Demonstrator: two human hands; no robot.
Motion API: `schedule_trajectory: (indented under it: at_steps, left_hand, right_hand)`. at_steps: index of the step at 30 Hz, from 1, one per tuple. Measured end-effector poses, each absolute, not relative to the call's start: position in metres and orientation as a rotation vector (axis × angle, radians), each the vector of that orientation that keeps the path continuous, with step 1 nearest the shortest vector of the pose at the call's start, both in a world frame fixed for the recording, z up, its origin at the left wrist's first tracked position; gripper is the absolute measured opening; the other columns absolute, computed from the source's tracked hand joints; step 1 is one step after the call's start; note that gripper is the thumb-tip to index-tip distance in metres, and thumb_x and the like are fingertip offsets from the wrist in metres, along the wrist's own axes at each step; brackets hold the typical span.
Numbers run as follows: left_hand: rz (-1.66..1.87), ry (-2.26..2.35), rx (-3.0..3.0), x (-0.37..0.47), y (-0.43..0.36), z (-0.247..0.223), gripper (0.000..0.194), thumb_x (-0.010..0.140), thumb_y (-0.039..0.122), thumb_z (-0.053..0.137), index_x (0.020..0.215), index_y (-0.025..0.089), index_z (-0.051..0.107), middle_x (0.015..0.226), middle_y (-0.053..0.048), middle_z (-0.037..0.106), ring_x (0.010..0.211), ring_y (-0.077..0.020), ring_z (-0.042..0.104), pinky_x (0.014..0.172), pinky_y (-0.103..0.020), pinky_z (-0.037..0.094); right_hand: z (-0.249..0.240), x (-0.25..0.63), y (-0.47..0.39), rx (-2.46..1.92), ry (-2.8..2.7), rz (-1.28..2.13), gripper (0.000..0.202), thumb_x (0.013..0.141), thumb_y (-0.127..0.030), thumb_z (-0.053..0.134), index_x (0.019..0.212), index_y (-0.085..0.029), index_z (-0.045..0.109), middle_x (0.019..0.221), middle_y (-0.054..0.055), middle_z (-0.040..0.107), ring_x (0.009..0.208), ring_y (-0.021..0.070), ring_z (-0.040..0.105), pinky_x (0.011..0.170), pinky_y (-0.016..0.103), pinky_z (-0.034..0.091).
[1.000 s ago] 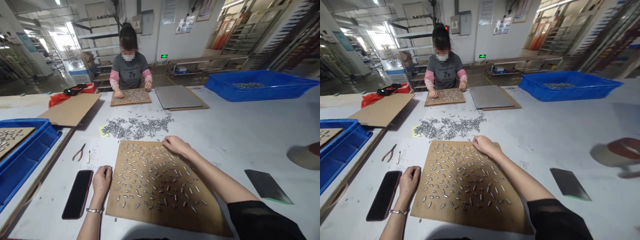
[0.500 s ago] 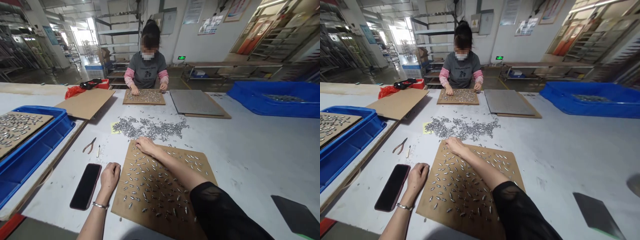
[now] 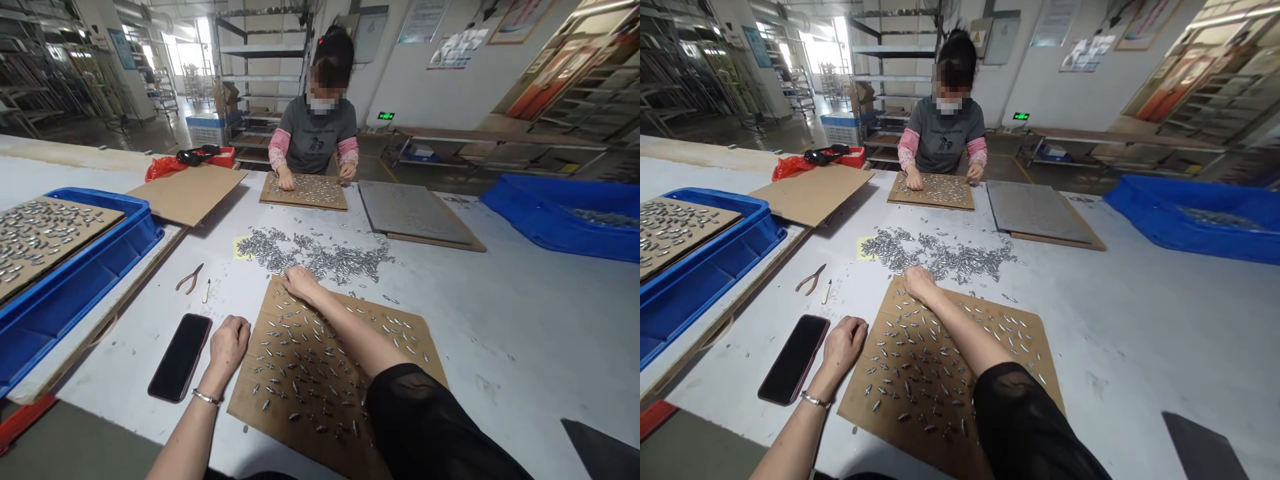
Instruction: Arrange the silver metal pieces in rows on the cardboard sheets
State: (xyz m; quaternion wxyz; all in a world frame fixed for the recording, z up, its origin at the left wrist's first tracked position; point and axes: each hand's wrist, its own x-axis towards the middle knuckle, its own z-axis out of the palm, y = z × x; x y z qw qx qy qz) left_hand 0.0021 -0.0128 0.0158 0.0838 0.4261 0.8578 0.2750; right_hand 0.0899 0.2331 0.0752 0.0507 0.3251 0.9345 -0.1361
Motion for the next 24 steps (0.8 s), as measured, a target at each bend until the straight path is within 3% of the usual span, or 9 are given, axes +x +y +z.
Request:
schedule_trajectory:
  at_steps: [8, 12, 19, 24]
  left_hand:
    - [0.780, 2.563, 1.264, 0.003, -0.013, 0.017, 0.026, 0.099, 0.033, 0.047, 0.093, 0.023, 0.071, 0.097, -0.006, 0.072, 0.084, -0.0192, 0.066, 0.073, -0.030, 0.044]
    - [0.777, 2.572, 1.266, 0.002, -0.013, 0.016, 0.025, 0.098, 0.033, 0.048, 0.092, 0.023, 0.071, 0.096, -0.006, 0.071, 0.083, -0.0190, 0.066, 0.072, -0.030, 0.044]
    - [0.822, 2.568, 1.298, 0.000, -0.012, 0.017, 0.026, 0.097, 0.034, 0.048, 0.092, 0.023, 0.070, 0.095, -0.005, 0.072, 0.087, -0.0199, 0.067, 0.074, -0.030, 0.045]
    - [0.817, 2.569, 1.281, 0.002, -0.011, 0.019, 0.026, 0.097, 0.035, 0.048, 0.091, 0.024, 0.071, 0.095, -0.005, 0.072, 0.086, -0.0204, 0.066, 0.071, -0.030, 0.044]
  right_hand:
    - [0.084, 0.086, 0.201, 0.843, 2.819, -0.391, 0.028, 0.094, -0.036, 0.064, 0.104, -0.012, 0.073, 0.100, 0.019, 0.075, 0.093, 0.0275, 0.070, 0.079, 0.033, 0.050]
    - [0.085, 0.090, 0.201, 0.851, 2.795, -0.434, 0.031, 0.095, -0.039, 0.063, 0.107, -0.013, 0.073, 0.094, 0.017, 0.075, 0.084, 0.0245, 0.070, 0.074, 0.031, 0.050]
    - [0.086, 0.119, 0.262, 1.368, 2.724, -0.489, 0.052, 0.098, -0.052, 0.056, 0.130, -0.011, 0.059, 0.125, 0.023, 0.065, 0.105, 0.0288, 0.066, 0.088, 0.037, 0.051]
    - [0.072, 0.133, 0.293, 1.481, 2.536, -0.458, 0.091, 0.084, -0.066, 0.070, 0.148, -0.007, 0.042, 0.141, 0.030, 0.051, 0.125, 0.0362, 0.058, 0.102, 0.043, 0.044]
